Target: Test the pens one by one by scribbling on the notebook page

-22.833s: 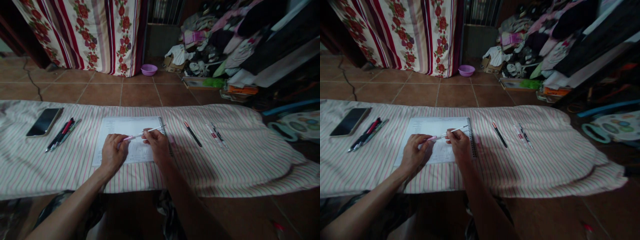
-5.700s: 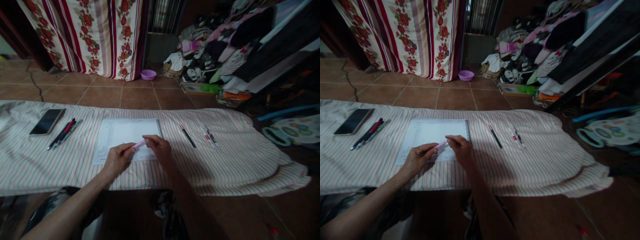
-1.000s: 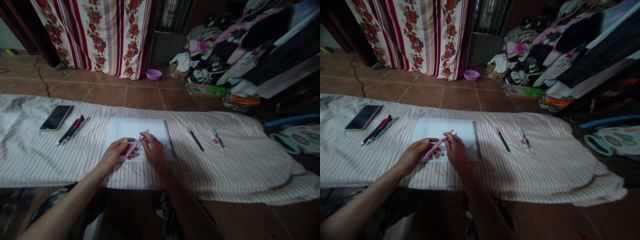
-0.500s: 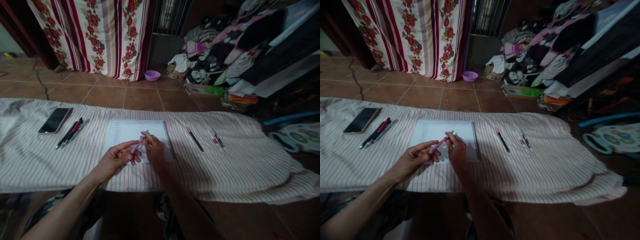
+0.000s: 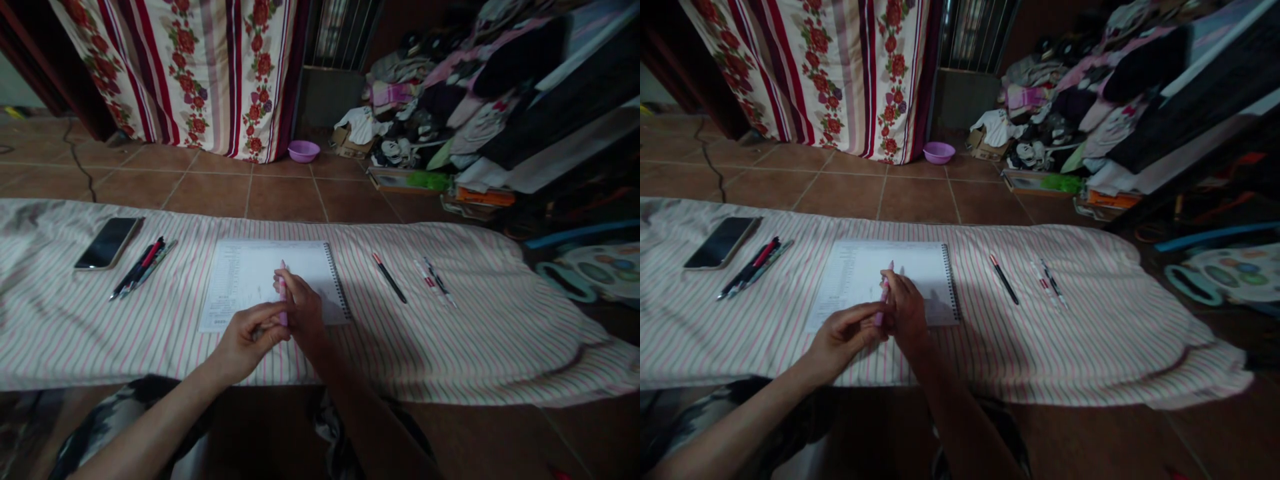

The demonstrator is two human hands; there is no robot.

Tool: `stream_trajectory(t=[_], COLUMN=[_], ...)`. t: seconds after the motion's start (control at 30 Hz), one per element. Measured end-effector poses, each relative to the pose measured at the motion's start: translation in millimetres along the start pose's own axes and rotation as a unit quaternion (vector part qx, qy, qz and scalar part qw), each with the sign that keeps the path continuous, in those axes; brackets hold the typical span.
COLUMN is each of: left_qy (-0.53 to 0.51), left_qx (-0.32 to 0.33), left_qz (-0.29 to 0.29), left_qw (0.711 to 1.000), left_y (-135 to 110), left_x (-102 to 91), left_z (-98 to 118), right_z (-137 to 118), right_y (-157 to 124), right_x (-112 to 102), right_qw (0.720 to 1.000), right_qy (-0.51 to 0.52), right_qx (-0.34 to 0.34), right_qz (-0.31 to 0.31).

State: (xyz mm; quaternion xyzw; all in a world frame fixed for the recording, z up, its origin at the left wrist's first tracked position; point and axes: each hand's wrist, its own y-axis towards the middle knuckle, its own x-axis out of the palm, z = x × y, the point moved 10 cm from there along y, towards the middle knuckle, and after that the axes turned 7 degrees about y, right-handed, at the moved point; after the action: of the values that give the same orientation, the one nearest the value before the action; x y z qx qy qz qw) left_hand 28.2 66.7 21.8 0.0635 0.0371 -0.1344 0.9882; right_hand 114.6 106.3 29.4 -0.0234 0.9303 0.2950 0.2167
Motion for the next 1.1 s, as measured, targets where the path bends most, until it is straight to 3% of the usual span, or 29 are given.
stream_trajectory(t=[0.2, 0.33, 0.43, 0.57, 0.67, 0.77, 1.0, 1.1], left_qy=[0.125, 0.15, 0.183, 0.273, 0.297, 0.306, 0.302, 0.306], left_qx=[0.08, 0.16, 0.217, 0.248, 0.232, 0.228, 0.219, 0.214], left_qz=[-0.026, -0.044, -0.031, -0.036, -0.063, -0.081, -0.088, -0.093], left_qw=[0.989, 0.975, 0.958, 0.929, 0.924, 0.921, 0.924, 0.923], left_y=[-0.6, -9.6, -18.0, -24.3, -24.6, -26.2, -25.8, -24.8], left_x=[5.2, 11.3, 10.9, 18.3, 26.9, 34.2, 39.3, 40.6], left_z=[22.0, 40.7, 51.6, 54.2, 49.0, 47.3, 39.4, 35.3], right_z=[10.1, 18.1, 30.8, 41.1, 39.7, 36.4, 33.1, 36.9], right_y=[-7.9, -7.7, -7.7, -9.7, -8.2, -6.1, -3.1, -2.5], right_x=[4.3, -1.4, -1.5, 12.8, 16.0, 15.2, 9.2, 3.4], right_qw=[0.992, 0.954, 0.874, 0.702, 0.635, 0.631, 0.707, 0.736], right_qy=[0.117, 0.266, 0.423, 0.62, 0.679, 0.688, 0.627, 0.592], right_qx=[0.056, 0.132, 0.221, 0.328, 0.352, 0.348, 0.324, 0.322], right_qz=[-0.009, 0.036, 0.092, 0.119, 0.112, 0.087, 0.051, 0.064])
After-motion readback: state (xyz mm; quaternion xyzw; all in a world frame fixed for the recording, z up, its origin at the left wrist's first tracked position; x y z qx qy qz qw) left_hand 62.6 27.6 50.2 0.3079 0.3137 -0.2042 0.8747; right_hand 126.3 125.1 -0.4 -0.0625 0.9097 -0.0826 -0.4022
